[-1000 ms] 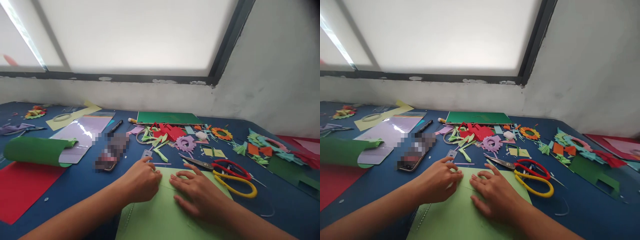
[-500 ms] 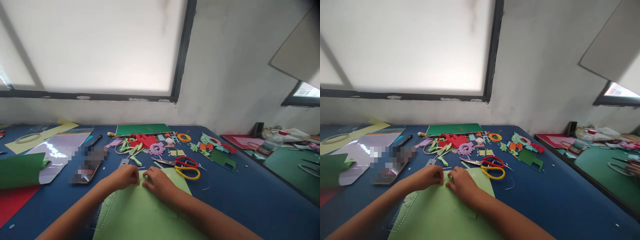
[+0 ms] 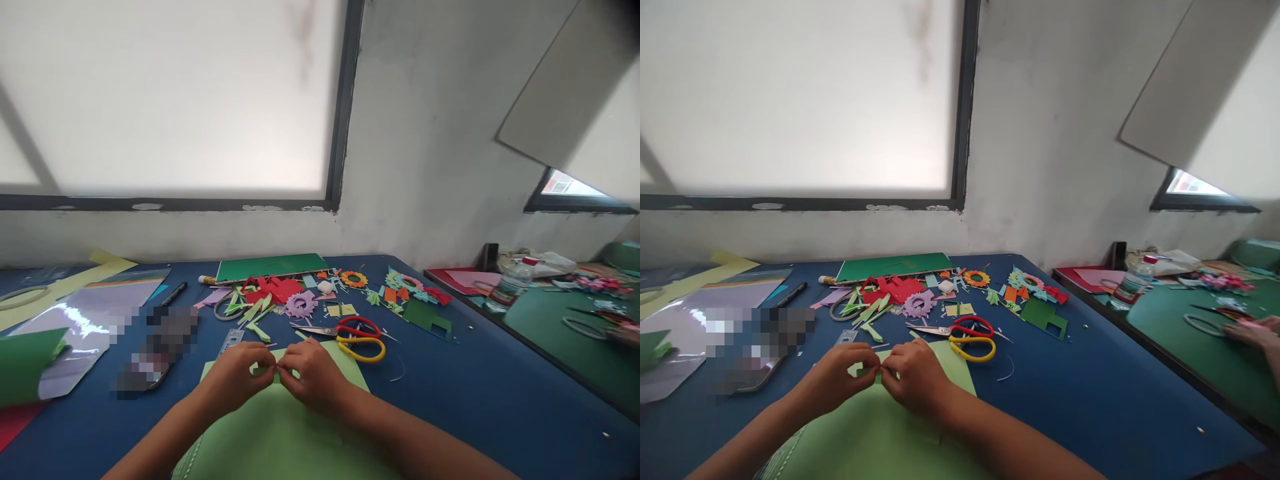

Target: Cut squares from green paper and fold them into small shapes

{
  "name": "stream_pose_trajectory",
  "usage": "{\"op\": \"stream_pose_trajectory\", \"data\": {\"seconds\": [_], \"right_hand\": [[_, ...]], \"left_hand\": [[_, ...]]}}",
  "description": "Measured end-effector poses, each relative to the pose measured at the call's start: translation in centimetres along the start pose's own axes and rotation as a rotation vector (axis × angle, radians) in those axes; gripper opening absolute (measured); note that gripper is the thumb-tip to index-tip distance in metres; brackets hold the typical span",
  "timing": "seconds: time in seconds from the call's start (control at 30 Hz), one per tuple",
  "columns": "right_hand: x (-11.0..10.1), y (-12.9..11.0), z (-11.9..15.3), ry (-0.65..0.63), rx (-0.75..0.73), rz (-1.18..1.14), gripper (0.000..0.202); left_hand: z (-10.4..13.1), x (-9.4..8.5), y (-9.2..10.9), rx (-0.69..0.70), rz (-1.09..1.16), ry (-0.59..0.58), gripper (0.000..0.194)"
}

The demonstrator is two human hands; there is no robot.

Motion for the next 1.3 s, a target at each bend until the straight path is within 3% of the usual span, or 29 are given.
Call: {"op": "stream_pose_trajectory", "data": {"seconds": [0.17,0.63,0.87,1.03,1.3], "right_hand": [[-1.3,-0.2,0.1,0.062,-0.011,-0.020,0.012],[-2.1,0.1,0.0,0.107,0.015,-0.034,0.014],[-3.1,0.5,0.0,0.125,0.032,0.001,0.015],[-3.0,0.6,0.1,0.102,-0.006,0.032,0.010],[-2.4,-0.2,0.4,0.071,-0.067,0.144,0.012]], "left_hand": [[-0.1,-1.8,0.2,0.086,0.031,0.111,0.014],[-0.1,-2.5,-1.2,-0.001,-0.017,0.170,0.015],[0.4,-4.2,-2.8,-0.048,-0.027,0.230,0.021],[0.3,-2.2,-0.3,0.041,0.138,0.053,0.022],[0.6,0.2,1.0,0.095,0.027,-0.007,0.018]]}}
Point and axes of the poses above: each hand's wrist, its own z-axis away from the middle knuckle, its own x-axis out of the palm, y = z × x, the point moved 5 cm from there along -z, towards the middle knuckle, and after that the axes turned 3 degrees about -y, right-handed, at the moved point
